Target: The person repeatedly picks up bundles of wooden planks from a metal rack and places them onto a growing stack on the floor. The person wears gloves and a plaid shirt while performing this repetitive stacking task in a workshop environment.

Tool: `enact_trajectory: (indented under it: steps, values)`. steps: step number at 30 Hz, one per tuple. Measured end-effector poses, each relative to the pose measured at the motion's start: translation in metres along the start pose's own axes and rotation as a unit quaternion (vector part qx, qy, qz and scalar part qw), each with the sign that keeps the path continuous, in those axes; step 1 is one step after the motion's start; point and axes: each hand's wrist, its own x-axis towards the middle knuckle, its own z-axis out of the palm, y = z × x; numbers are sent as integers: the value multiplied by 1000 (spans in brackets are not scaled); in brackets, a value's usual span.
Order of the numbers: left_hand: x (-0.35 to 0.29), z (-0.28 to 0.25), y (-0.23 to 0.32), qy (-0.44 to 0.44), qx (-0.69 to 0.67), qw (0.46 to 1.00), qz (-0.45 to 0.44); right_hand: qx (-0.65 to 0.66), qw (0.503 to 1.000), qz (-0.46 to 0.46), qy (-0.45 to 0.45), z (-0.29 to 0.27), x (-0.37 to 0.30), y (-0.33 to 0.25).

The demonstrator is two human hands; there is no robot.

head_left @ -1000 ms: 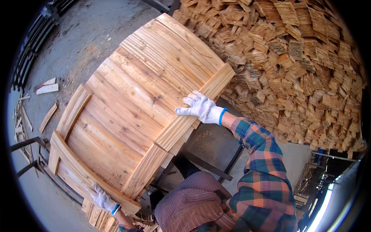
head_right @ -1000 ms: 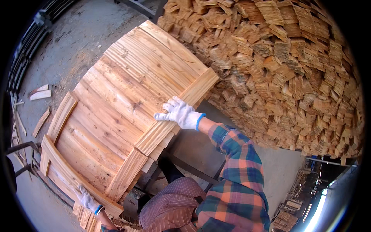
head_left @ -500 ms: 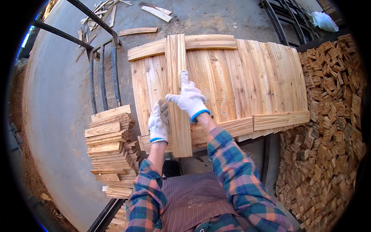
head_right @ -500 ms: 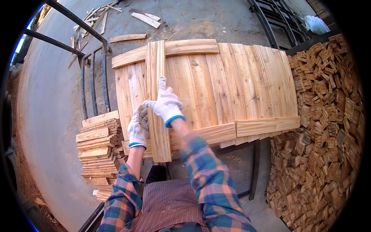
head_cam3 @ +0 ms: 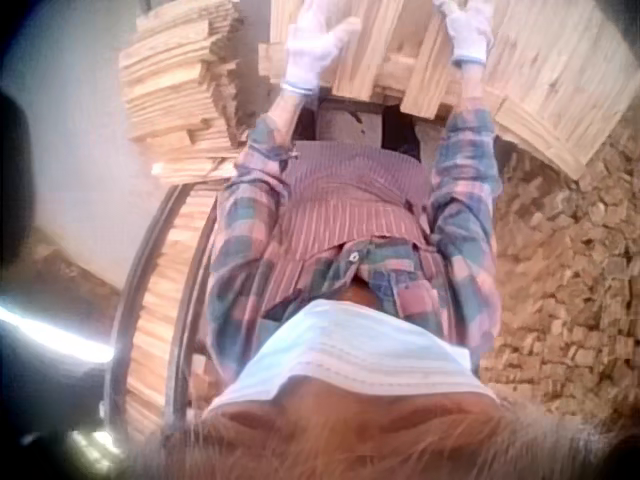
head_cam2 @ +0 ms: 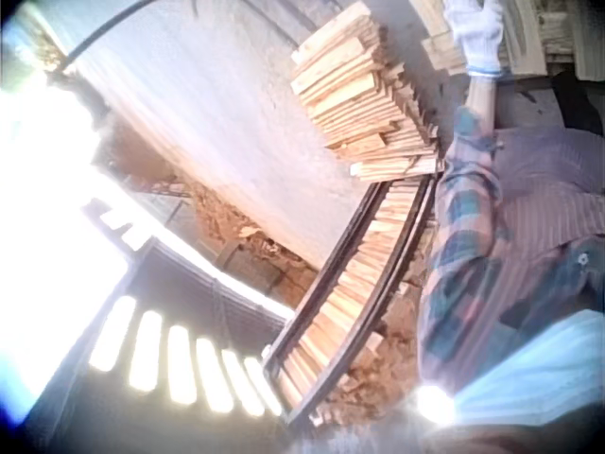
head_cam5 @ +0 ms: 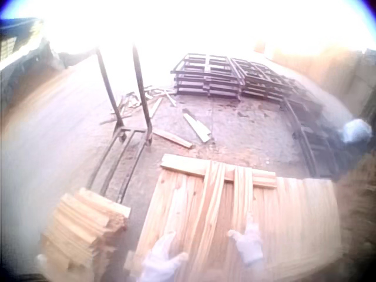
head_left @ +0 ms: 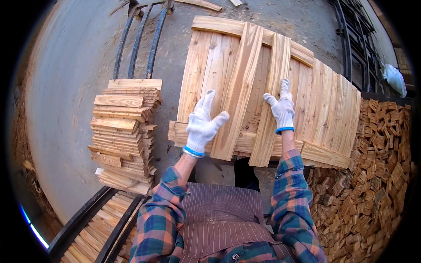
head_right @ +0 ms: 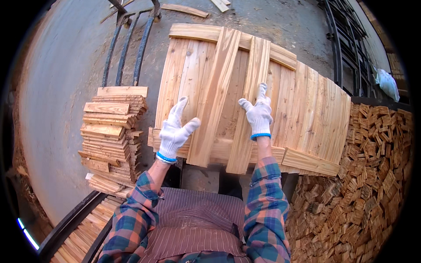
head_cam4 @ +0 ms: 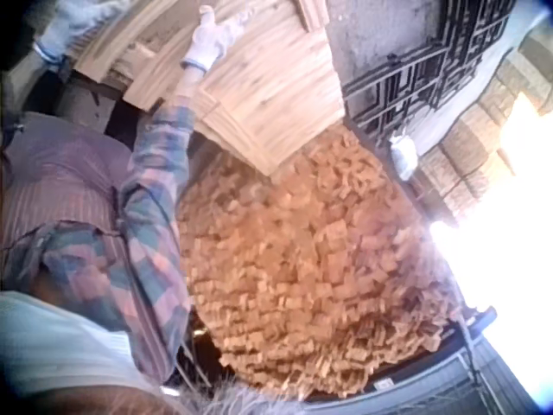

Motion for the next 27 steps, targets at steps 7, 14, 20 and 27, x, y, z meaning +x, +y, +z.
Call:
enact_trajectory:
  steps: [7, 14, 20, 27]
  values:
    - [-45, -103, -38, -249, 450, 852, 96, -81, 957, -199, -196, -44, -72, 66]
    - [-30, -90, -42, -197, 367, 904, 99, -299, 906, -200, -221, -55, -110, 85]
    - [-20, -94, -13, -250, 422, 867, 86, -190, 930, -108, -294, -65, -93, 83]
    - [56, 53, 3, 91, 235, 964, -82, 23, 994, 48, -96, -9, -12, 7]
